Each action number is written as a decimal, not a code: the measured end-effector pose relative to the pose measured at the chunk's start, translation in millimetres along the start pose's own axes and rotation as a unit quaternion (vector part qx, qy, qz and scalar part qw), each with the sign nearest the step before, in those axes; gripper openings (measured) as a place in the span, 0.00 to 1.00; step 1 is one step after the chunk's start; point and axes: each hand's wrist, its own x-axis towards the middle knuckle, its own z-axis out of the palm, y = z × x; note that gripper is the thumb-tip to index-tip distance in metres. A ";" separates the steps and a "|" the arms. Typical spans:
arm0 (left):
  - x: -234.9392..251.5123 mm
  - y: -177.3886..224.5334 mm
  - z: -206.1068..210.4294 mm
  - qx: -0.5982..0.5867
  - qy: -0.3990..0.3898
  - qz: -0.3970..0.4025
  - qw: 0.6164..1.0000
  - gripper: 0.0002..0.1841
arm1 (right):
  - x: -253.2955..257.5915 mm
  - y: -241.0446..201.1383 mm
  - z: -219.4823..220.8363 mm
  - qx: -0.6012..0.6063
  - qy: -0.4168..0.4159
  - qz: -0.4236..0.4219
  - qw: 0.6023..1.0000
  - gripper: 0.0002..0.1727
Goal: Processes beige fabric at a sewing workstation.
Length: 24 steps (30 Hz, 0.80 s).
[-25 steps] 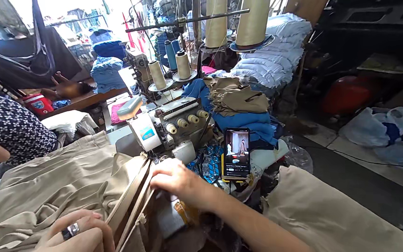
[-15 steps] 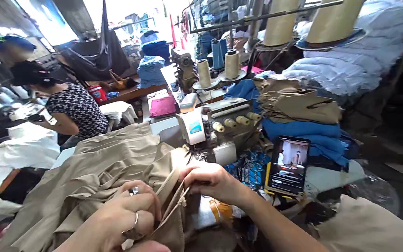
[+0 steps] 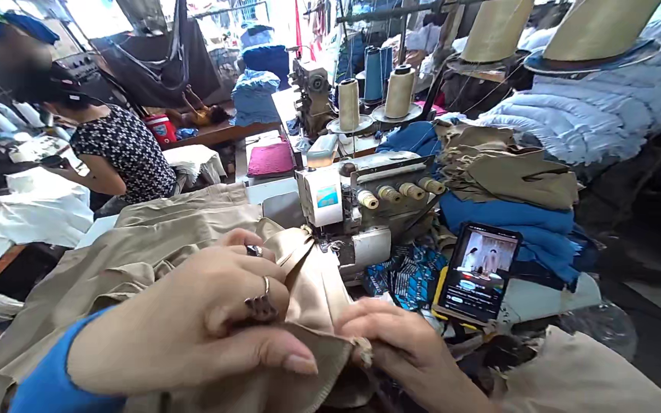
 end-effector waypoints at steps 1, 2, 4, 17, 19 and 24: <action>4.0 -10.9 -0.9 0.007 -0.028 0.009 1.000 0.24 | -15.0 2.4 -0.3 0.000 0.012 0.006 1.000 0.11; 6.0 -23.1 -1.3 0.007 -0.055 0.012 0.998 0.24 | -30.0 4.2 0.5 -0.002 0.020 0.020 1.000 0.11; 5.8 -48.4 -2.0 0.001 -0.088 -0.008 0.996 0.24 | -53.7 6.2 4.1 0.015 0.031 0.063 0.997 0.10; 16.8 -134.2 -39.5 -0.135 -0.043 -0.161 0.977 0.12 | -13.4 92.6 9.7 0.041 0.105 0.066 0.992 0.11; 23.2 -131.7 -38.4 -0.132 -0.043 -0.149 0.979 0.11 | -8.6 99.6 8.9 0.039 0.107 0.080 0.990 0.09; 38.3 -117.9 -24.1 -0.059 -0.075 -0.097 0.991 0.15 | -2.6 107.0 6.5 0.053 0.107 0.085 0.989 0.08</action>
